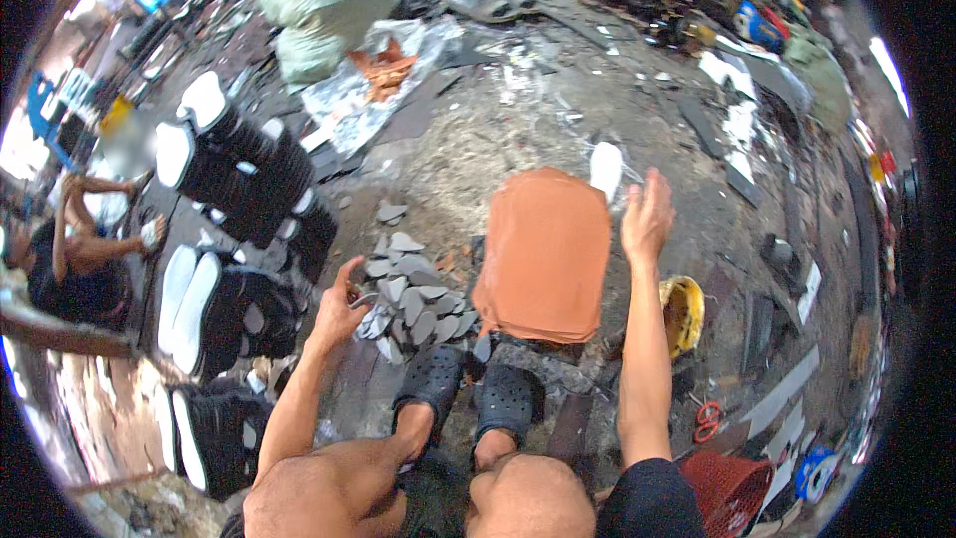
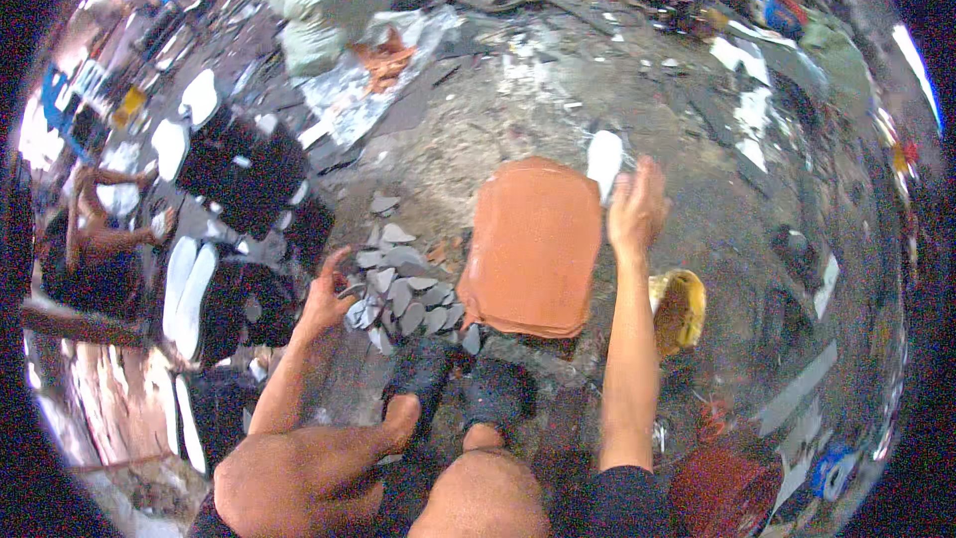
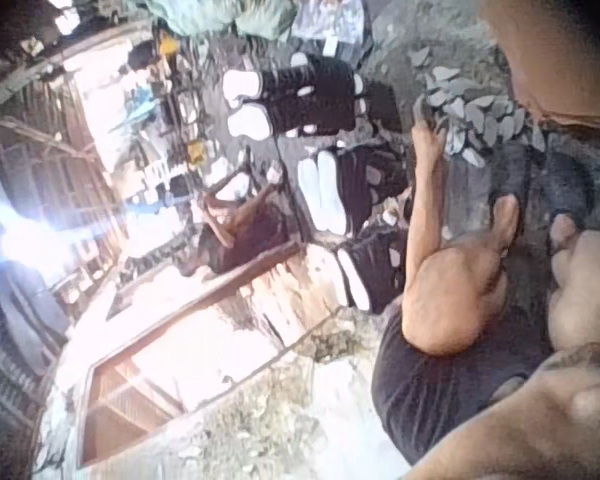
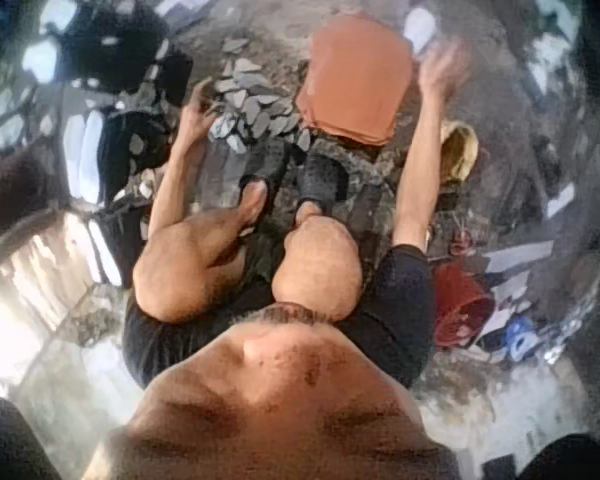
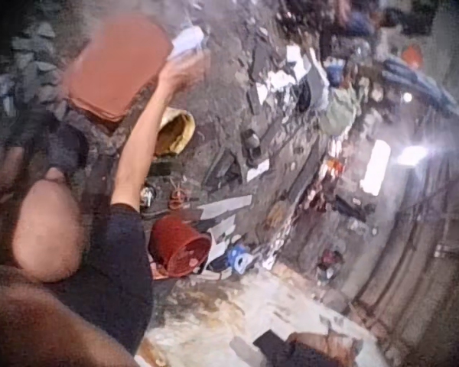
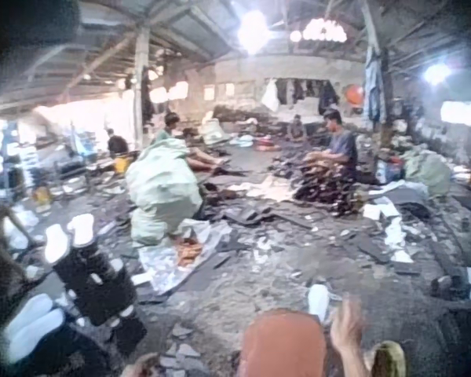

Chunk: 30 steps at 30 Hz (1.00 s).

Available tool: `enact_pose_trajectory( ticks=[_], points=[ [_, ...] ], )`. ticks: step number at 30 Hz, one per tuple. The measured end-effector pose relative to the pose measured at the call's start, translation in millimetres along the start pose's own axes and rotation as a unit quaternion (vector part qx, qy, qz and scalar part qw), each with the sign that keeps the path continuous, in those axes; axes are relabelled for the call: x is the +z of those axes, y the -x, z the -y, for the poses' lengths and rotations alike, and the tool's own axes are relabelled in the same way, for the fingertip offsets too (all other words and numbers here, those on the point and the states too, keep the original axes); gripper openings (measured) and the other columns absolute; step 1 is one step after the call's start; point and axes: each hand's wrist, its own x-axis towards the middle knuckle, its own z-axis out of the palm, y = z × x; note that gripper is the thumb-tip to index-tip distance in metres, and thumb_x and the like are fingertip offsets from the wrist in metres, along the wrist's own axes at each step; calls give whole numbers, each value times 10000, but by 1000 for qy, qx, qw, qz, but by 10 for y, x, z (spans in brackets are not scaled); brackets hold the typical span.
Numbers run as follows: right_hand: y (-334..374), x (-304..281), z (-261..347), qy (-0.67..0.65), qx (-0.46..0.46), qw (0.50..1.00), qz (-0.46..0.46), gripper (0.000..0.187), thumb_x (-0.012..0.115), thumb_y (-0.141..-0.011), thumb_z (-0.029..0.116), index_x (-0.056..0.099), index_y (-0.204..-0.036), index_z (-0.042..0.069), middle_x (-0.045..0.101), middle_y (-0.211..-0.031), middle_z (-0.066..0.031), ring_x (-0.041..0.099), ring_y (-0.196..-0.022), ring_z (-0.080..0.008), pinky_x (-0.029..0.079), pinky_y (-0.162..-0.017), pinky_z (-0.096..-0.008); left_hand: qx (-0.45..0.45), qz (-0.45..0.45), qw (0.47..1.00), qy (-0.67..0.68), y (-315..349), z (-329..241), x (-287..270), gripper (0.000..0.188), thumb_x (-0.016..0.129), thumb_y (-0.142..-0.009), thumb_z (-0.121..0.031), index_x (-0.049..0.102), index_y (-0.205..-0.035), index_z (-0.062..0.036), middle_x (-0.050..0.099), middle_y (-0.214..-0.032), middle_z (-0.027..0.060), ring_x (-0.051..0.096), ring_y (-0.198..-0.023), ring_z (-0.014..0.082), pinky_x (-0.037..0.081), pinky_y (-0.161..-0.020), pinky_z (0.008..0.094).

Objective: The person sits on the floor and applies a yellowish substance from a yellow container onto rectangular brown leather pieces using a brush. The person repeatedly dips the brush into the container and spreads the substance across the surface of each piece, then stacks the treated pieces. The person also handles a red basket and a knife.

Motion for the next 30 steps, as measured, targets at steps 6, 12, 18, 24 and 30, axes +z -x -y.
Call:
enact_pose_trajectory(
  ticks=[6,12,18,24,30],
  points=[
    [1441,393,2104,-129,-412,880,198,549,529,-961,395,492,-1406,75,483,-1447,-189,449,-1344,-357,317,-1124,-514,-133,-226,938,227,313,396,3,323,762,-791,-38,684,-1104,-52,684,-950,22,615,-787,106,500,-719,271],
    [1206,2209,3260,-144,-302,849,410,510,506,-962,388,489,-1413,151,376,-1537,-153,414,-1369,-375,341,-1121,-504,-159,-241,856,428,244,121,137,408,737,-807,-5,582,-1184,-27,711,-979,119,689,-847,193,552,-784,322],
    [1317,2168,3443,-102,-281,805,513,446,531,-968,345,515,-1384,182,693,-1135,-172,609,-1159,-356,294,-1095,-591,-111,-275,830,472,325,19,-197,318,709,-848,5,589,-1140,-29,710,-1008,103,684,-887,192,533,-828,324],
    [1937,738,3065,-350,-208,827,389,328,538,-978,364,682,-1166,138,723,-898,-154,708,-849,-276,480,-883,-479,-113,-352,733,571,337,28,-95,337,720,-876,-46,532,-1157,-47,711,-1078,120,690,-964,186,537,-806,288],
    [2316,-199,2456,-540,78,728,414,233,663,-946,194,691,-945,-38,693,-773,-42,632,-675,-80,512,-613,-261,-102,-113,749,645,510,-588,405,336,694,-885,3,502,-1157,-46,698,-1103,165,673,-987,180,540,-823,279]
  ],
)
